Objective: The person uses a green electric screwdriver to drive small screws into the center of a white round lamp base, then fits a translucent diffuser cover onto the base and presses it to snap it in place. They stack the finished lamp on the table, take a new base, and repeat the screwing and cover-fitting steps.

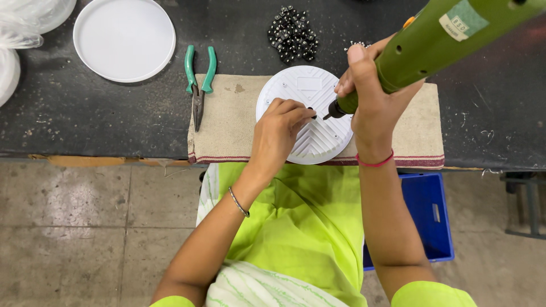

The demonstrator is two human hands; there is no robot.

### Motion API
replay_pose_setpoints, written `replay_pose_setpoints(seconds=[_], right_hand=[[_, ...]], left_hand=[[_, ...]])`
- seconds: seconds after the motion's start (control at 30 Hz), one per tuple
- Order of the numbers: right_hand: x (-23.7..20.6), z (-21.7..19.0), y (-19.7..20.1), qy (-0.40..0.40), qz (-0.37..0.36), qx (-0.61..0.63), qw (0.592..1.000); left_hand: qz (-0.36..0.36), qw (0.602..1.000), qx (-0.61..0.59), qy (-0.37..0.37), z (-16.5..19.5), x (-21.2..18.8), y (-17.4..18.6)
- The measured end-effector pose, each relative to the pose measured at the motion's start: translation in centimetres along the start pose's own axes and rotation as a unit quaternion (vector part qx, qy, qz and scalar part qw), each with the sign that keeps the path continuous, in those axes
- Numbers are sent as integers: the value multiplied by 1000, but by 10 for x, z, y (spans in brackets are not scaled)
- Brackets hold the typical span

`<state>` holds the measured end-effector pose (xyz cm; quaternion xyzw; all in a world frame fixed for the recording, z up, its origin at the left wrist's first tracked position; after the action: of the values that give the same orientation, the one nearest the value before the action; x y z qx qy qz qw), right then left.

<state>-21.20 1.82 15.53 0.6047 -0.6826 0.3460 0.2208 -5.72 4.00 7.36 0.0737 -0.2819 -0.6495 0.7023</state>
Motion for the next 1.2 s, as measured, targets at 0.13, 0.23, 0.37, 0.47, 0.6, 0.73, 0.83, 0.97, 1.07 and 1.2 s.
replay_pose_setpoints(seconds=[0.13,0.23,0.37,0.47,0.6,0.73,0.83,0.97,1.07,1.2], right_hand=[[1,-1,1,-3,11,8,1000],[1,0,1,-3,18,16,1000],[0,2,2,-13,22,-2,1000],[1,3,-2,-14,16,13,1000],[2,-2,-11,-3,15,31,999],[3,-4,-10,-2,23,1,1000],[2,-1,-11,2,8,20,1000],[-7,5,-8,0,18,33,999],[-12,8,-9,0,21,21,1000],[-13,11,-10,-12,13,16,1000]], left_hand=[[-12,1000,12,-22,3,-3,1],[-20,998,21,-61,7,-11,7],[-23,993,54,-103,10,-23,11],[-32,992,68,-103,9,-26,10],[-26,992,55,-115,9,-26,12],[-9,997,10,-72,6,-16,9],[-1,999,-11,-36,2,-5,4],[28,995,-90,11,-6,3,8],[64,988,-132,43,-12,6,14],[39,975,-186,117,-28,10,10]])
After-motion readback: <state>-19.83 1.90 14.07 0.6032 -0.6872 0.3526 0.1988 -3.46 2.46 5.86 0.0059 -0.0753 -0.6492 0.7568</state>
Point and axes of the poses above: each hand's wrist, its own x-axis towards the middle knuckle, its own y-axis out of the back of the hand, z = x × y, the point moved 8 cm from there along x, towards the middle knuckle, and after that the axes turned 14 degrees about y, right-handed, at the moved point
